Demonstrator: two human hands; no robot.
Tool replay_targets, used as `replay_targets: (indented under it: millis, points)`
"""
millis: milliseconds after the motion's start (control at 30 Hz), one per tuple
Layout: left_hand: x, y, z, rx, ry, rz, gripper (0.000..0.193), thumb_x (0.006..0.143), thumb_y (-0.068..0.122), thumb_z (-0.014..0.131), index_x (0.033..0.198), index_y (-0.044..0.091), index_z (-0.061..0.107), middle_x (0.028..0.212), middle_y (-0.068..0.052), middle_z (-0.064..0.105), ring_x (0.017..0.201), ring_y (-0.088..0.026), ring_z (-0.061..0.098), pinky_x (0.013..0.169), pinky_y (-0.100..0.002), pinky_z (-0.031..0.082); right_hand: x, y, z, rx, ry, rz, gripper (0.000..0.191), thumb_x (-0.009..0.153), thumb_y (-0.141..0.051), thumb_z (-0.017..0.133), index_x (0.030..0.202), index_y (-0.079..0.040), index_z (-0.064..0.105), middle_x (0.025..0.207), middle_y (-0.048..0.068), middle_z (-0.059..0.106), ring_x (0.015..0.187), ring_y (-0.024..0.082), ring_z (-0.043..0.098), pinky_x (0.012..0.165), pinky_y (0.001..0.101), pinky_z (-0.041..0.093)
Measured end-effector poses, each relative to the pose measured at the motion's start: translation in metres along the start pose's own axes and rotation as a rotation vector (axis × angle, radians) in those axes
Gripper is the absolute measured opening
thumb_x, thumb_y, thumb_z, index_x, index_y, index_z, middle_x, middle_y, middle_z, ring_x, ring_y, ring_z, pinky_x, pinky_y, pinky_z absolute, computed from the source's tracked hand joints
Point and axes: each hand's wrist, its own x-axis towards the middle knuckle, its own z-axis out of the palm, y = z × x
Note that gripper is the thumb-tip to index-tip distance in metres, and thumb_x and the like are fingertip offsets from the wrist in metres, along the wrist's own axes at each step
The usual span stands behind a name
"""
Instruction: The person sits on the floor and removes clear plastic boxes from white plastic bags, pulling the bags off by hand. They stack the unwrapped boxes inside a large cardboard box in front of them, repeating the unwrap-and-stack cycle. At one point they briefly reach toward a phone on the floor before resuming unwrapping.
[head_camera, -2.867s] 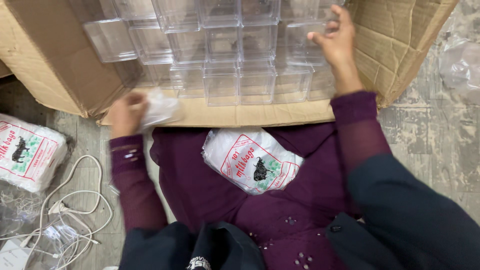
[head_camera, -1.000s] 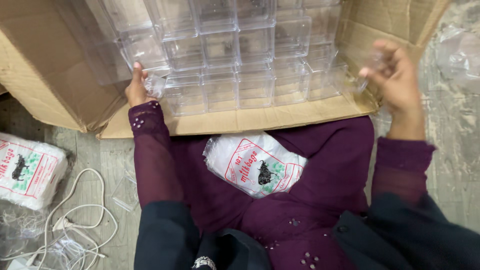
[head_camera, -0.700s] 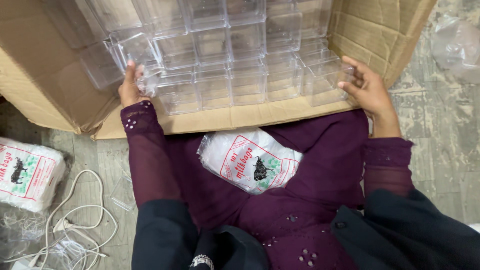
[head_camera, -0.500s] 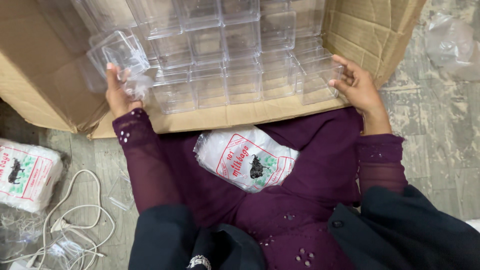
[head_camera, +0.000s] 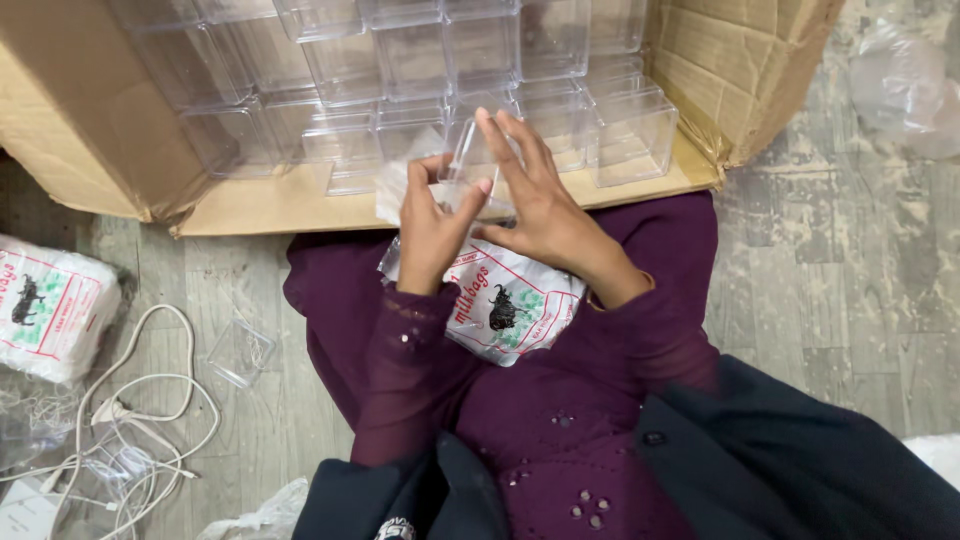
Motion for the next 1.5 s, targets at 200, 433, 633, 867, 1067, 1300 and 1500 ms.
replay_targets:
  millis: [200, 433, 633, 867, 1067, 1300, 1500]
  points:
    - [-0.013, 0.019, -0.023, -0.705, -0.315, -0.474, 0.059, 0.1, 0.053, 0.055, 0.141, 0.012, 0.046, 0.117, -0.002, 0.052, 0.103, -0.021, 0.055, 0.081, -0.036, 0.049, -0.024, 0.005, -0.01, 0.338, -0.026, -0.006, 0.121, 0.08, -0.018, 0.089, 0.169, -0.016, 0.008, 0.168, 0.016, 0.024, 0.158, 0.034, 0.034, 0.128, 0.0471, 0.042]
    - [-0.016, 0.023, -0.017, -0.75, -0.419, -0.559, 0.077, 0.099, 0.062, 0.055, 0.149, 0.006, 0.036, 0.145, -0.023, 0.06, 0.121, -0.028, 0.066, 0.098, -0.041, 0.054, -0.042, 0.013, -0.016, 0.301, -0.047, -0.073, 0.123, 0.076, -0.021, 0.092, 0.169, -0.014, 0.011, 0.169, 0.014, 0.03, 0.158, 0.034, 0.036, 0.129, 0.0513, 0.036]
    - [-0.011, 0.041, -0.022, -0.792, -0.536, -0.622, 0.097, 0.086, 0.074, 0.046, 0.158, 0.011, 0.03, 0.138, -0.026, 0.059, 0.112, -0.035, 0.066, 0.091, -0.046, 0.056, -0.048, 0.018, -0.035, 0.15, 0.044, -0.062, 0.125, 0.072, -0.032, 0.095, 0.167, -0.013, 0.016, 0.158, 0.017, 0.031, 0.149, 0.035, 0.04, 0.123, 0.0471, 0.043]
    - [-0.017, 0.045, -0.013, -0.642, -0.545, -0.649, 0.096, 0.087, 0.076, 0.035, 0.163, 0.018, 0.032, 0.132, -0.019, 0.058, 0.102, -0.03, 0.061, 0.089, -0.04, 0.052, -0.047, 0.014, -0.033, 0.173, -0.032, -0.099, 0.123, 0.075, -0.032, 0.095, 0.168, -0.01, 0.016, 0.157, 0.017, 0.031, 0.148, 0.032, 0.042, 0.127, 0.0477, 0.038]
    - [-0.019, 0.038, -0.004, -0.831, -0.544, -0.613, 0.078, 0.099, 0.064, 0.042, 0.153, 0.009, 0.042, 0.128, -0.019, 0.065, 0.103, -0.031, 0.069, 0.087, -0.045, 0.058, -0.047, 0.016, -0.032, 0.11, -0.03, -0.123, 0.123, 0.075, -0.032, 0.096, 0.167, -0.01, 0.017, 0.155, 0.017, 0.033, 0.148, 0.033, 0.041, 0.126, 0.0471, 0.038]
    - [-0.02, 0.047, -0.007, -0.709, -0.546, -0.678, 0.077, 0.093, 0.066, 0.038, 0.153, 0.019, 0.037, 0.126, -0.014, 0.065, 0.098, -0.029, 0.072, 0.082, -0.041, 0.06, -0.05, 0.017, -0.029, 0.106, -0.024, -0.116, 0.125, 0.073, -0.033, 0.097, 0.167, -0.011, 0.018, 0.156, 0.017, 0.034, 0.147, 0.033, 0.041, 0.126, 0.0471, 0.037]
    - [-0.021, 0.039, 0.0, -0.708, -0.559, -0.652, 0.085, 0.096, 0.071, 0.038, 0.158, 0.012, 0.037, 0.127, -0.019, 0.064, 0.095, -0.029, 0.07, 0.08, -0.04, 0.058, -0.049, 0.014, -0.022, 0.144, -0.028, -0.103, 0.123, 0.074, -0.027, 0.094, 0.167, -0.011, 0.015, 0.16, 0.018, 0.031, 0.15, 0.035, 0.038, 0.127, 0.0468, 0.034]
